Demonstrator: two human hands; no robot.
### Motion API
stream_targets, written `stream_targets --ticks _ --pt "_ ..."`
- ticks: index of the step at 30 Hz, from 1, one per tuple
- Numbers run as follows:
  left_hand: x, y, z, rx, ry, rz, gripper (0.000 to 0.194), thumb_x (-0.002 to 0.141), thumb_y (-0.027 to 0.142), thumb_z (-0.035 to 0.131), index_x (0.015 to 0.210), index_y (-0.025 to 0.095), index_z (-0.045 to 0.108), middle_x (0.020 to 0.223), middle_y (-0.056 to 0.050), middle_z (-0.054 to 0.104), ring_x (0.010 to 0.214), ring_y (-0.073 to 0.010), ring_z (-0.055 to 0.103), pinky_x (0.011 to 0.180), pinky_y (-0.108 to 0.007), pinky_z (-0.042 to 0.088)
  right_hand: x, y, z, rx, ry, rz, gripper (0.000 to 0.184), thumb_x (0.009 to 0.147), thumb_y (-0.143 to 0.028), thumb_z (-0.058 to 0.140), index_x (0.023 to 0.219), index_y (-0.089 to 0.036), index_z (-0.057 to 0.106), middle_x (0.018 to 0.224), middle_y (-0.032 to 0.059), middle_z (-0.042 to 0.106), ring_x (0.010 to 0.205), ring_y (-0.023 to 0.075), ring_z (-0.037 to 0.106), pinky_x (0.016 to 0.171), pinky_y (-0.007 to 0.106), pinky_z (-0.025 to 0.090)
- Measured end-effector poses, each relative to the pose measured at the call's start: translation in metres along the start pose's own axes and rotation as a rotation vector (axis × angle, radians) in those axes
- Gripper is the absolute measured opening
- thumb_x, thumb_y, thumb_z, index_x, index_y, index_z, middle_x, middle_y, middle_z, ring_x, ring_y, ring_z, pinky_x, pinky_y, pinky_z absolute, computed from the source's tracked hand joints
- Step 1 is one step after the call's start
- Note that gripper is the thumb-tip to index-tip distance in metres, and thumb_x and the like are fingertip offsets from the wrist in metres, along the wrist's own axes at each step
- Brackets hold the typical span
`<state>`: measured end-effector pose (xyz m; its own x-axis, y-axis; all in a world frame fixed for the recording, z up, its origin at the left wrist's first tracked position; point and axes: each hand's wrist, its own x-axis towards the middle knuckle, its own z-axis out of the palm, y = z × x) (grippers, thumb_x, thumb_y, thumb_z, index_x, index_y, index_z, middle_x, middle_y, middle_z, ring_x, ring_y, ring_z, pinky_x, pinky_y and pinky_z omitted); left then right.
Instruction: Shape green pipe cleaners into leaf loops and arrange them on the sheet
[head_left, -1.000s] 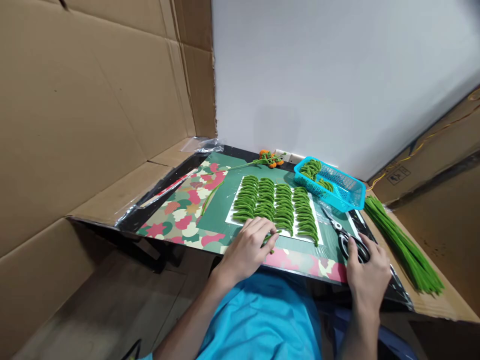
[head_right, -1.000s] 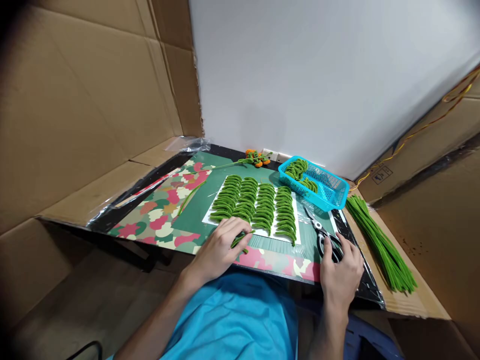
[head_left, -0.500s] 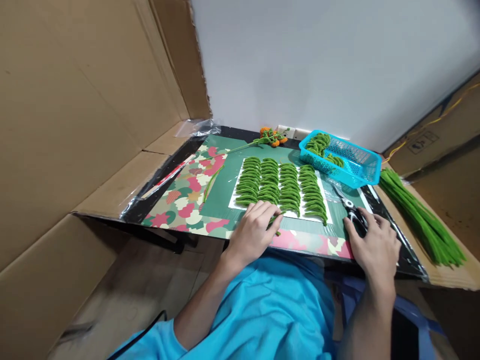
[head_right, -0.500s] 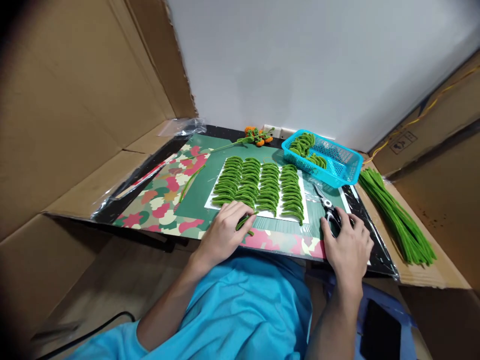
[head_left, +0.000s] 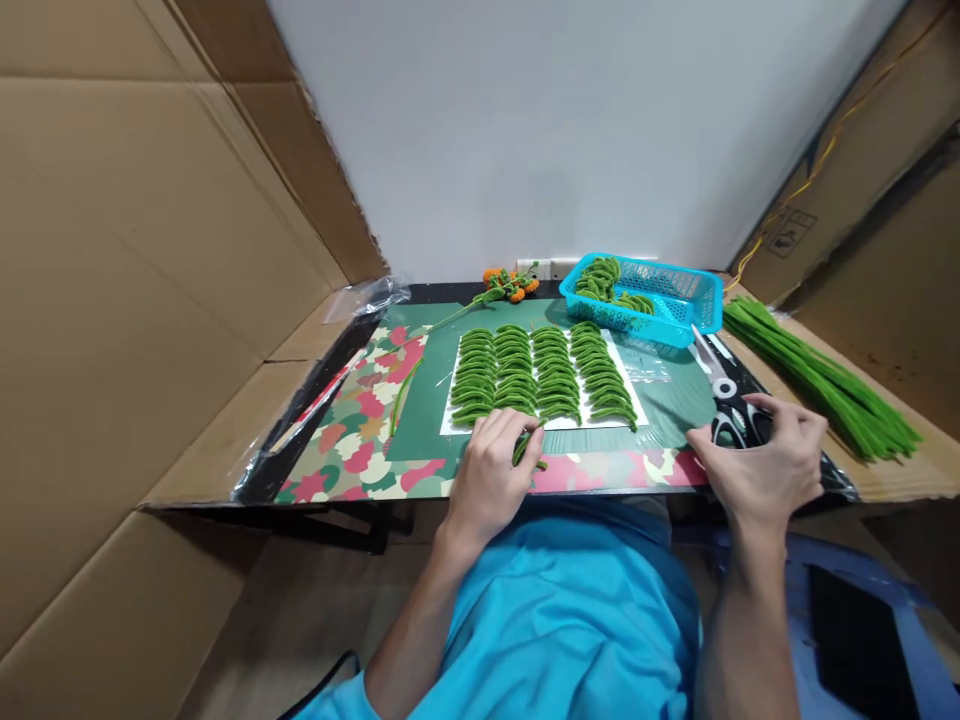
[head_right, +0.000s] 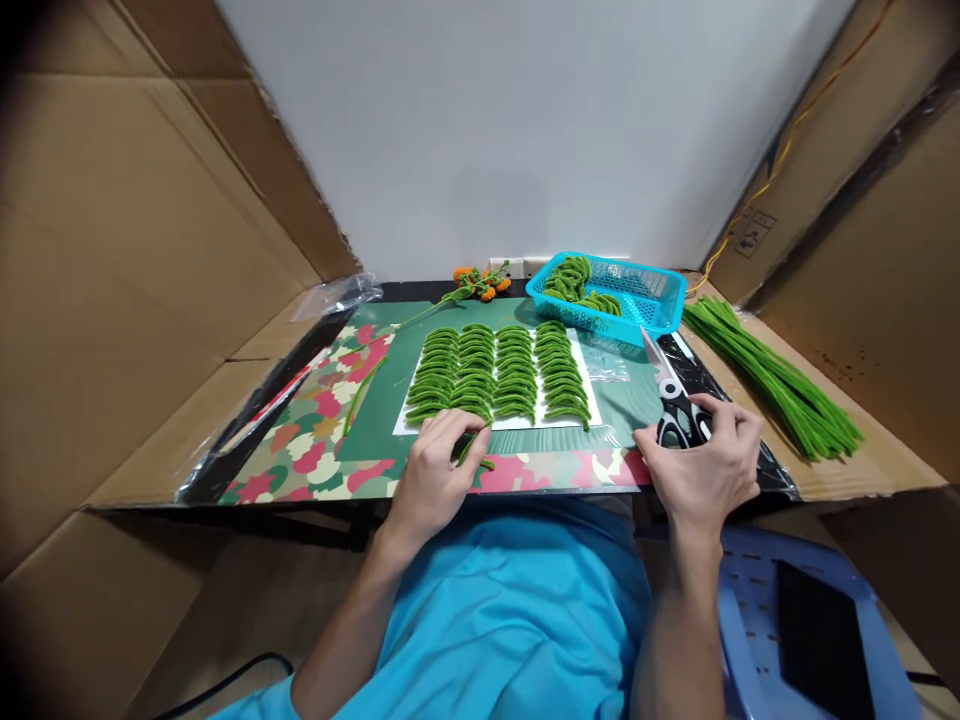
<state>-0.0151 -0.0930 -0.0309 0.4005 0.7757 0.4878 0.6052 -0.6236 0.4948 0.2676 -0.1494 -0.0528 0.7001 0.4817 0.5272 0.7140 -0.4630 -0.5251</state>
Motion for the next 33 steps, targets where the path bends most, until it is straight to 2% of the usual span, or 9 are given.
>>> stream_targets --ticks 6,12,18,25,29,33 --pt "0.000 0.000 0.000 -0.016 0.000 0.009 0.012 0.109 0.021 0.054 0.097 0.021 0.058 0.096 -0.002 0.069 0.095 -0.0212 0.062 0.090 -0.037 0.043 0.003 0.003 0.002 -0.053 0.015 -0.054 0.049 0.071 -0.037 0.077 0.117 -0.023 0.069 0.114 0.0111 0.069 0.102 0.0366 0.065 0.074 0.039 0.040" --pt "0.001 0.000 0.000 -0.010 0.009 0.000 0.012 0.109 0.020 0.054 0.097 0.022 0.058 0.096 -0.002 0.070 0.094 -0.0220 0.062 0.089 -0.038 0.042 0.005 0.003 0.005 -0.062 0.004 -0.073 0.040 0.073 -0.042 0.076 0.110 -0.026 0.068 0.105 0.0054 0.068 0.090 0.0304 0.063 0.068 0.035 0.030" --pt "0.003 -0.004 -0.001 -0.004 0.011 0.021 0.013 0.109 0.022 0.053 0.097 0.021 0.059 0.096 -0.002 0.069 0.094 -0.0221 0.062 0.089 -0.037 0.042 0.006 0.000 0.004 -0.059 -0.046 -0.096 0.037 0.073 -0.042 0.075 0.106 -0.027 0.066 0.101 0.0022 0.065 0.089 0.0267 0.060 0.066 0.033 0.025" --pt "0.002 -0.007 -0.001 0.012 0.000 0.020 0.014 0.110 0.025 0.051 0.098 0.022 0.059 0.097 -0.003 0.069 0.094 -0.0226 0.063 0.088 -0.038 0.042 0.005 -0.006 0.009 -0.118 -0.040 -0.117 0.036 0.077 -0.042 0.074 0.108 -0.027 0.065 0.103 0.0024 0.062 0.097 0.0272 0.059 0.065 0.032 0.025" --pt "0.003 -0.009 0.000 0.003 -0.011 0.028 0.014 0.110 0.024 0.051 0.099 0.022 0.059 0.098 -0.003 0.069 0.095 -0.0226 0.063 0.090 -0.038 0.042 0.005 -0.006 0.009 -0.117 -0.124 -0.156 0.037 0.080 -0.042 0.072 0.114 -0.028 0.064 0.108 0.0023 0.063 0.104 0.0272 0.058 0.064 0.032 0.026" --pt "0.005 -0.011 0.001 0.000 0.009 0.051 0.013 0.110 0.025 0.050 0.099 0.022 0.058 0.097 -0.003 0.070 0.094 -0.0227 0.065 0.089 -0.038 0.042 0.008 -0.003 0.011 -0.120 -0.207 -0.166 0.035 0.085 -0.041 0.068 0.117 -0.026 0.066 0.108 0.0040 0.065 0.101 0.0273 0.058 0.071 0.034 0.034"
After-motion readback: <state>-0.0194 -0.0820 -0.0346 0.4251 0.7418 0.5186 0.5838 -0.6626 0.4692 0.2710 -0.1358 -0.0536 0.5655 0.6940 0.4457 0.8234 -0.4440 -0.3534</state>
